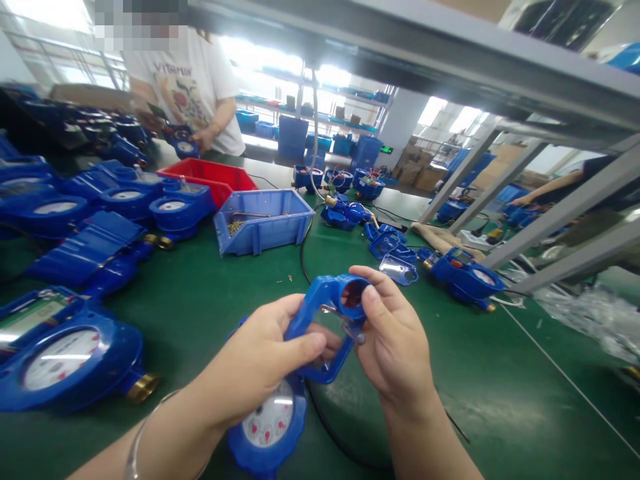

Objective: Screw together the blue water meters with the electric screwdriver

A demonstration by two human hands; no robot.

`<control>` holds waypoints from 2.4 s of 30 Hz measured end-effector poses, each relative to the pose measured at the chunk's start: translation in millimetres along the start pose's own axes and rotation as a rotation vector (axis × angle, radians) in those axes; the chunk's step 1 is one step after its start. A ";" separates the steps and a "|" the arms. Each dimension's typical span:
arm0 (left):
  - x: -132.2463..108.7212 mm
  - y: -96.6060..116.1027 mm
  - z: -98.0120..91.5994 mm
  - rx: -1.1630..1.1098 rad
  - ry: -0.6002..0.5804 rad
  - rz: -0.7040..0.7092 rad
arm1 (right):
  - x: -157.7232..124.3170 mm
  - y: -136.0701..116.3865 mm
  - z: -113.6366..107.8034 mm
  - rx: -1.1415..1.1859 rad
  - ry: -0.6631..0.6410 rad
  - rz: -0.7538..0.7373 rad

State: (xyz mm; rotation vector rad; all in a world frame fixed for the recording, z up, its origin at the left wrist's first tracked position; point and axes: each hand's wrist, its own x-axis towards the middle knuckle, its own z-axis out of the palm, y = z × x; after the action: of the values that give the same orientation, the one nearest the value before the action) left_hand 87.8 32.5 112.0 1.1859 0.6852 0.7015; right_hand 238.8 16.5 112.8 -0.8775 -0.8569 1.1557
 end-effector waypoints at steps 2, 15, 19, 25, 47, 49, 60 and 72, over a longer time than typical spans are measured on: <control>2.6 0.1 4.4 0.045 0.137 0.036 | 0.0 4.2 -3.5 -0.081 0.025 -0.065; -14.1 -10.0 8.8 1.050 0.366 0.686 | -4.0 17.3 7.2 0.253 -0.219 0.273; -16.6 0.8 -4.2 1.132 0.615 0.701 | -1.2 16.0 5.8 0.469 -0.448 0.453; -5.5 -3.9 -7.8 1.126 0.545 0.527 | -7.8 23.4 17.9 0.507 -0.472 0.528; 0.6 5.6 -26.4 0.923 0.656 0.335 | -4.2 28.9 14.4 0.475 -0.513 0.650; -1.6 7.2 -32.2 0.932 0.751 0.393 | -1.8 28.3 12.3 0.469 -0.486 0.636; -3.8 -1.7 -71.5 0.342 0.911 0.630 | 7.9 12.6 0.3 0.249 -0.286 0.268; -9.0 -86.8 -83.2 -0.434 0.337 -0.268 | -6.1 40.3 6.9 -0.894 -0.530 -0.259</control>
State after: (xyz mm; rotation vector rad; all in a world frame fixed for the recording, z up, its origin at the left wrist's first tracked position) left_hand 27.7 53.7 9.7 0.5695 0.8985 0.7809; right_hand 215.8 18.4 78.6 -1.1301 -1.9473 0.7546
